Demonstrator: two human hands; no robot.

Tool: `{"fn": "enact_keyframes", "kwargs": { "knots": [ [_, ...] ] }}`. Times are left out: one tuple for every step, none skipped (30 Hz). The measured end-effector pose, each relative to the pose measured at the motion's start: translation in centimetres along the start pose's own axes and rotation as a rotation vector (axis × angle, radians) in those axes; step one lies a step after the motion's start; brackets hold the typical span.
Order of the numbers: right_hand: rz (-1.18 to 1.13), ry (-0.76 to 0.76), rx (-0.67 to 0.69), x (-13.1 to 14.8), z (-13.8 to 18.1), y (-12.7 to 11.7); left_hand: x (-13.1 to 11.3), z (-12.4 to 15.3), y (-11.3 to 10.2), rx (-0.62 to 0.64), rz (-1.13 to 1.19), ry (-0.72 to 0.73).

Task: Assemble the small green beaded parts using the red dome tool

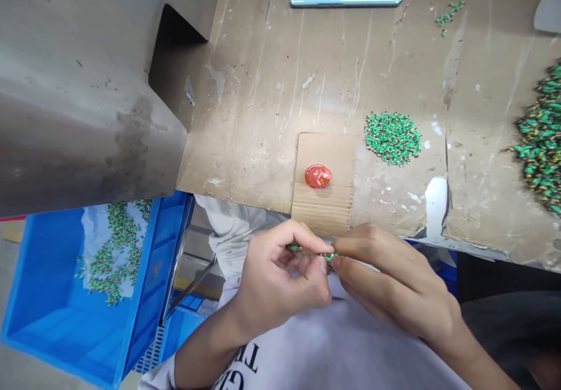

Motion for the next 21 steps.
{"fn": "enact_keyframes", "kwargs": {
  "knots": [
    [-0.025,0.005,-0.016,-0.2,0.0,-0.1,-0.1,0.1,0.1,0.016,-0.006,0.016],
    [-0.064,0.003,-0.028,-0.3,0.0,-0.1,-0.2,0.2,0.1,0.029,-0.014,0.035],
    [-0.114,0.008,-0.037,-0.5,-0.1,0.0,-0.3,0.3,0.2,0.039,-0.024,0.06],
    [-0.172,0.018,-0.043,-0.7,-0.2,0.0,-0.4,0.4,0.2,0.042,-0.04,0.092],
    [-0.232,0.037,-0.053,-0.9,-0.3,0.0,-0.6,0.5,0.1,0.04,-0.061,0.131],
    [-0.292,0.065,-0.069,-1.1,-0.3,0.1,-0.8,0.7,0.1,0.039,-0.085,0.169],
    [-0.342,0.098,-0.091,-1.4,-0.3,0.0,-1.0,0.8,0.1,0.04,-0.109,0.205],
    [-0.378,0.135,-0.106,-1.6,-0.2,0.1,-1.2,0.9,0.1,0.045,-0.126,0.235],
    [-0.401,0.171,-0.113,-1.8,-0.1,0.1,-1.2,0.9,0.1,0.051,-0.135,0.257],
    [-0.411,0.207,-0.119,-2.0,0.2,0.2,-1.3,1.0,0.1,0.059,-0.138,0.273],
    [-0.415,0.241,-0.128,-2.1,0.4,0.2,-1.3,1.1,0.1,0.067,-0.138,0.286],
    [-0.419,0.266,-0.136,-2.2,0.6,0.2,-1.4,1.1,0.1,0.073,-0.137,0.296],
    [-0.427,0.285,-0.143,-2.3,0.8,0.2,-1.4,1.2,0.1,0.078,-0.137,0.307],
    [-0.443,0.298,-0.143,-2.4,1.0,0.2,-1.5,1.2,0.0,0.082,-0.14,0.319],
    [-0.465,0.31,-0.137,-2.4,1.0,0.3,-1.6,1.2,0.0,0.083,-0.145,0.334],
    [-0.494,0.322,-0.126,-2.5,1.1,0.5,-1.8,1.2,-0.1,0.084,-0.15,0.35],
    [-0.524,0.337,-0.111,-2.6,1.1,0.6,-1.9,1.2,-0.1,0.088,-0.155,0.368],
    [-0.553,0.356,-0.095,-2.7,1.1,0.8,-2.1,1.2,-0.2,0.093,-0.158,0.386],
    [-0.576,0.377,-0.083,-2.8,1.1,1.0,-2.2,1.2,-0.2,0.1,-0.159,0.401],
    [-0.593,0.395,-0.075,-2.8,1.1,1.1,-2.3,1.2,-0.1,0.107,-0.158,0.412],
    [-0.602,0.408,-0.072,-2.9,1.1,1.2,-2.4,1.1,-0.1,0.113,-0.155,0.421]
  ]
}}
Point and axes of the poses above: each hand's wrist, its own z-axis away from the middle knuckle, its own y-axis out of the palm, x = y × z, the point moved 8 cm from there along -z, towards the middle knuckle, and after that the axes turned 3 degrees about x, right-handed, at the moved point
